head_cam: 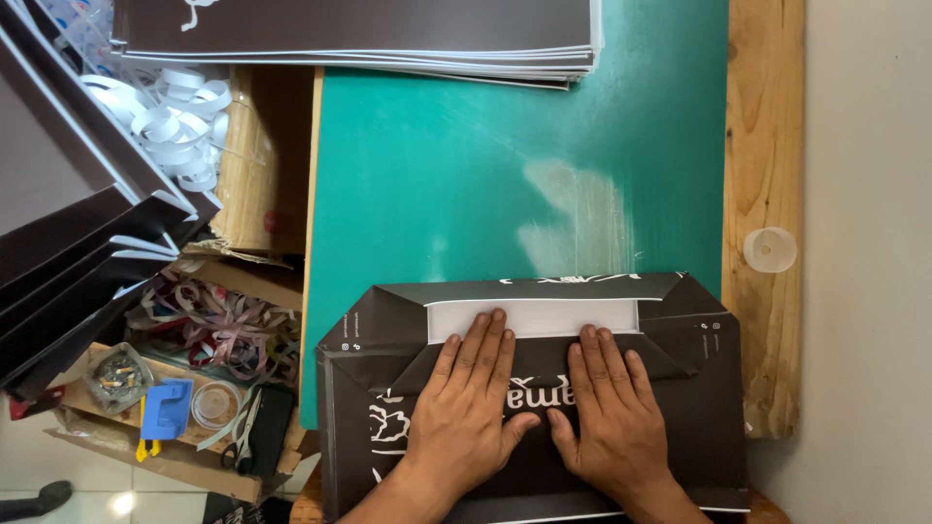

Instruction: The person folds large black printed paper sheets by hand, aligning edges and creases to form paper bags, and uses a small round tool to press down and reinforce the folds.

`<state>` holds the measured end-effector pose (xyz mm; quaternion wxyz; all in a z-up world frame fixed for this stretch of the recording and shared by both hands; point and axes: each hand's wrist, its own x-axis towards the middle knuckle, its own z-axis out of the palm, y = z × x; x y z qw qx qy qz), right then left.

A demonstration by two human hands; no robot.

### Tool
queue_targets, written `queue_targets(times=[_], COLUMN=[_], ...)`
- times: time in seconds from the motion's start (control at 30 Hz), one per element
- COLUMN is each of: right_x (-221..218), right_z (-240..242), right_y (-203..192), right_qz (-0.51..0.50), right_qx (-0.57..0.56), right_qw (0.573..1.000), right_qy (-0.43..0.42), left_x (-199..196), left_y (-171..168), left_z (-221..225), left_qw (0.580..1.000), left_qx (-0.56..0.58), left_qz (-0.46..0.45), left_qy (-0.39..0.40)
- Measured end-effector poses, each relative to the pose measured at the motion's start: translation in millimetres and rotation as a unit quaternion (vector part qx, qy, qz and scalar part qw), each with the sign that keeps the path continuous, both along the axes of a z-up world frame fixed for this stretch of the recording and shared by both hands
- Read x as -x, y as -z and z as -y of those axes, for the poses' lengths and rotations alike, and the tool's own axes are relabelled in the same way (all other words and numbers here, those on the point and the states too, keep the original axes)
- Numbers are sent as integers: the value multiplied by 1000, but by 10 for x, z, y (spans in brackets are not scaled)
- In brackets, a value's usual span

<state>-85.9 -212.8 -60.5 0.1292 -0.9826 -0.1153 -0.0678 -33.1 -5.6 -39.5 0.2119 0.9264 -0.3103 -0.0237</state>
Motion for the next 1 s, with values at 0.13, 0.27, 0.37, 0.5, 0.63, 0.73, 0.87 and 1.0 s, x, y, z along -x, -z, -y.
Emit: queue_targets(times=[0.13,0.27,0.37,0.5,0.63,0.73,0.87,1.0], right_x=[-17,-42,-39,-73,-123,-170,-34,62], right_z=[10,48,70,214,156,52,252,724], right_y=[-26,-44,-33,29,83,109,102,130], right_qz=[-20,-50,-62,-48,-75,-85,-82,-94], right_qx=[-7,-23,-21,20,35,33,16,18], right_qw=[1000,998,997,988,970,956,955,945], right_qy=[1,18,48,146,229,277,283,314], left_x=[-9,-17,0,53,-18,-42,-61,-144], left_y=[-9,-6,-10,-4,-69,-169,-221,-244], left_z=[15,-13,-18,56,287,361,67,-725], left_qw=[1000,1000,997,986,965,937,912,839], left_qx=[-2,9,12,-12,2,-96,-150,-154], left_qz=[-7,-14,-10,-10,-38,-153,-181,-266], left_qy=[-2,-22,-73,-164,-260,-298,-336,-449])
